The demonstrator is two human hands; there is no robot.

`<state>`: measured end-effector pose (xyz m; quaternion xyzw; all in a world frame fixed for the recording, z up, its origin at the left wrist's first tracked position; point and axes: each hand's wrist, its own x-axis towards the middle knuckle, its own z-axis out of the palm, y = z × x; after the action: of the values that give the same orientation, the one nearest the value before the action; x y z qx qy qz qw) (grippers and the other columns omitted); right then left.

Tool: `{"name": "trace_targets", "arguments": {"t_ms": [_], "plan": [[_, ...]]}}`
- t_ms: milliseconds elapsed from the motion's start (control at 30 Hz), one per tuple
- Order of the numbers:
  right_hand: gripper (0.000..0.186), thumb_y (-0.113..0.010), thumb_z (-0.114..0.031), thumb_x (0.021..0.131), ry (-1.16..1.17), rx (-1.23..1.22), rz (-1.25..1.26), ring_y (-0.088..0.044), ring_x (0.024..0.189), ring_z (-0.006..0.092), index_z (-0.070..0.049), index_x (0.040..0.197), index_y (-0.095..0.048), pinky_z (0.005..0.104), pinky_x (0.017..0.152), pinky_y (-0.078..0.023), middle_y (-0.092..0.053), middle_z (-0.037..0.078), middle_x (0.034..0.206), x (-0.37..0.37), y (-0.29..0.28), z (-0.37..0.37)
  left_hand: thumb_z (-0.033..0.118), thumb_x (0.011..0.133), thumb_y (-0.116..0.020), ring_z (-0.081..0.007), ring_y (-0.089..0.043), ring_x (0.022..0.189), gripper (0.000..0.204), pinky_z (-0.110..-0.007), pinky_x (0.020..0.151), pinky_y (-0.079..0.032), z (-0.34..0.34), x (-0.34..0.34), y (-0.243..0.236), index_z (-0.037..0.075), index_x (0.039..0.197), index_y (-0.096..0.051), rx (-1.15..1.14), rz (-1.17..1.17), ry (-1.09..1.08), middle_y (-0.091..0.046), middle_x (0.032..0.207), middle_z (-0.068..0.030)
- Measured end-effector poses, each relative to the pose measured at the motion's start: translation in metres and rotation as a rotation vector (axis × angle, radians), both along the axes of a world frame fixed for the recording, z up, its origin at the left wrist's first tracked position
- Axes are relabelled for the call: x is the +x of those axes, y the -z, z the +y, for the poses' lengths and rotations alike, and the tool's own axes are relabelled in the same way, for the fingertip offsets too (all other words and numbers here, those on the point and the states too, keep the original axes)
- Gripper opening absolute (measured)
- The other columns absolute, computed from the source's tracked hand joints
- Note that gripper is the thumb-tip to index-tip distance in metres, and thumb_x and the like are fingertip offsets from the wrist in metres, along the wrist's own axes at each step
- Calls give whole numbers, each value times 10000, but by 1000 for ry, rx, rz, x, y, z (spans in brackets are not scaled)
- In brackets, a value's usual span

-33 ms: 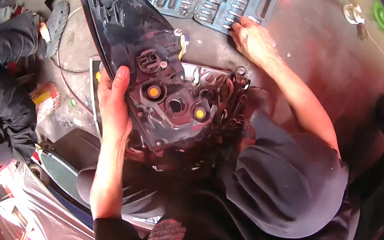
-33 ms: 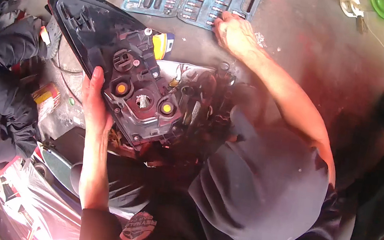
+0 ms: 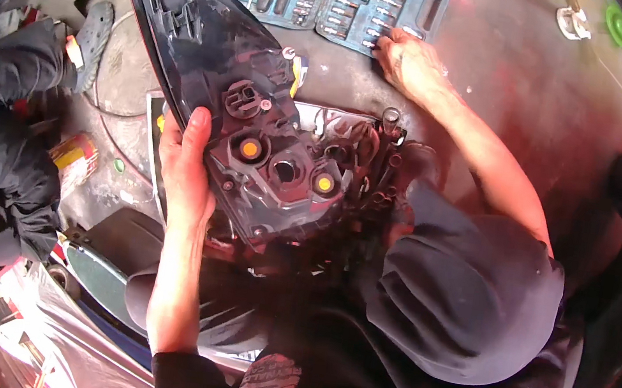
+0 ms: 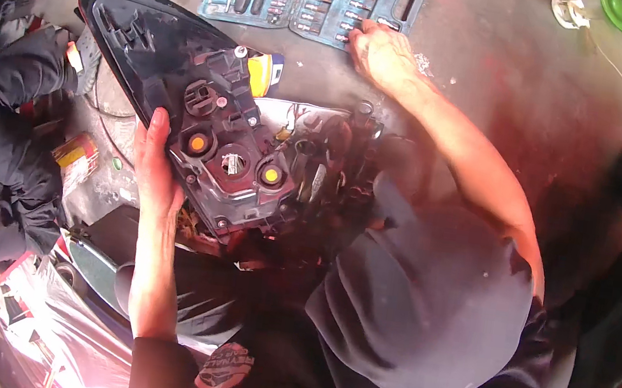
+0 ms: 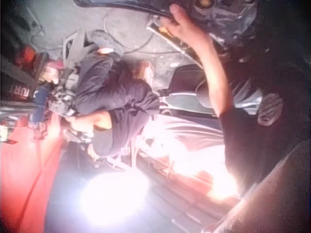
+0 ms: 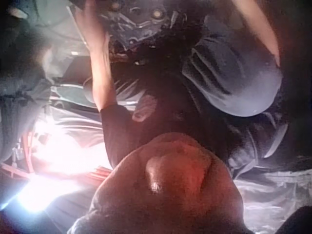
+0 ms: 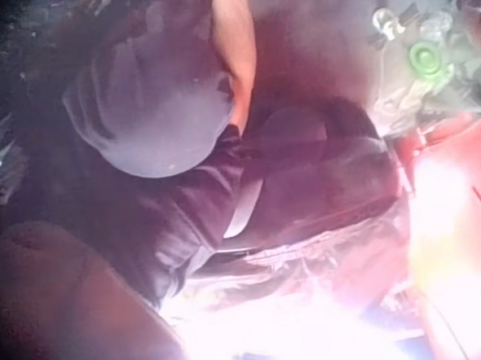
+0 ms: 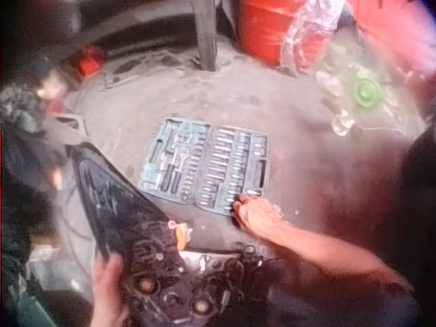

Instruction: The person works on a car headlight assembly while sitting on the floor, using pliers to remove components and then selecting and installing a bulb into the assembly by hand.

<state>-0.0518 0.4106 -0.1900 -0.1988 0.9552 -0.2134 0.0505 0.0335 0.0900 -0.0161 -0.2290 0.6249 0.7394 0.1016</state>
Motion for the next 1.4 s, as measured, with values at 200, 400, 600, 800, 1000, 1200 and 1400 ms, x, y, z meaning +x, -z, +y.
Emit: {"name": "trace_targets", "arguments": {"t_ms": [200,400,600,800,1000,1200,1400], "plan": [[155,-670,-147,941,-16,-42,-131,-673,925,410,5,954,-650,503,785,-549,-653,204,939,-9,8,3,204,1027,-657,-213,-673,1149,440,-370,1017,-536,5,0,-6,22,1410,-543,42,36,-37,-673,1299,-109],[159,-667,-137,931,75,-177,-108,-664,944,424,15,973,-645,511,813,-541,-654,211,953,-6,15,-1,264,1054,-600,-252,-641,1232,510,-405,1056,-527,-5,5,1,15,1482,-476,-38,41,24,-622,1390,-138],[141,-678,-120,903,37,-140,33,-672,867,411,-3,925,-602,513,744,-558,-627,189,888,2,5,-4,193,1042,-636,-186,-662,1136,371,-348,1009,-527,2,2,-5,28,1369,-577,52,36,-55,-683,1269,-87],[108,-672,-107,897,-83,-115,126,-678,840,390,-31,937,-606,504,714,-559,-621,167,887,-10,2,-24,183,1029,-653,-188,-665,1130,355,-354,1009,-529,4,3,0,40,1349,-601,18,30,-65,-685,1266,-88],[141,-665,-115,925,-20,-318,-21,-677,922,409,12,986,-665,482,808,-558,-658,191,949,-16,15,-8,190,1023,-661,-191,-668,1132,375,-356,1012,-527,3,6,-5,38,1360,-598,45,45,-61,-683,1271,-93],[241,-666,-208,997,170,-558,-191,-692,880,254,24,1062,-664,374,791,-546,-700,126,964,-23,-13,-1,213,1027,-663,-172,-662,1123,360,-339,1021,-509,3,5,-5,46,1341,-609,-10,48,-85,-691,1248,-80],[230,-669,-199,1008,258,-1141,-658,-672,821,113,-6,1132,-656,296,775,-560,-719,79,961,-6,-64,-14,239,1020,-679,-144,-655,1054,341,-328,966,-513,3,7,-8,36,1289,-625,-93,47,-56,-698,1185,-55]]}}
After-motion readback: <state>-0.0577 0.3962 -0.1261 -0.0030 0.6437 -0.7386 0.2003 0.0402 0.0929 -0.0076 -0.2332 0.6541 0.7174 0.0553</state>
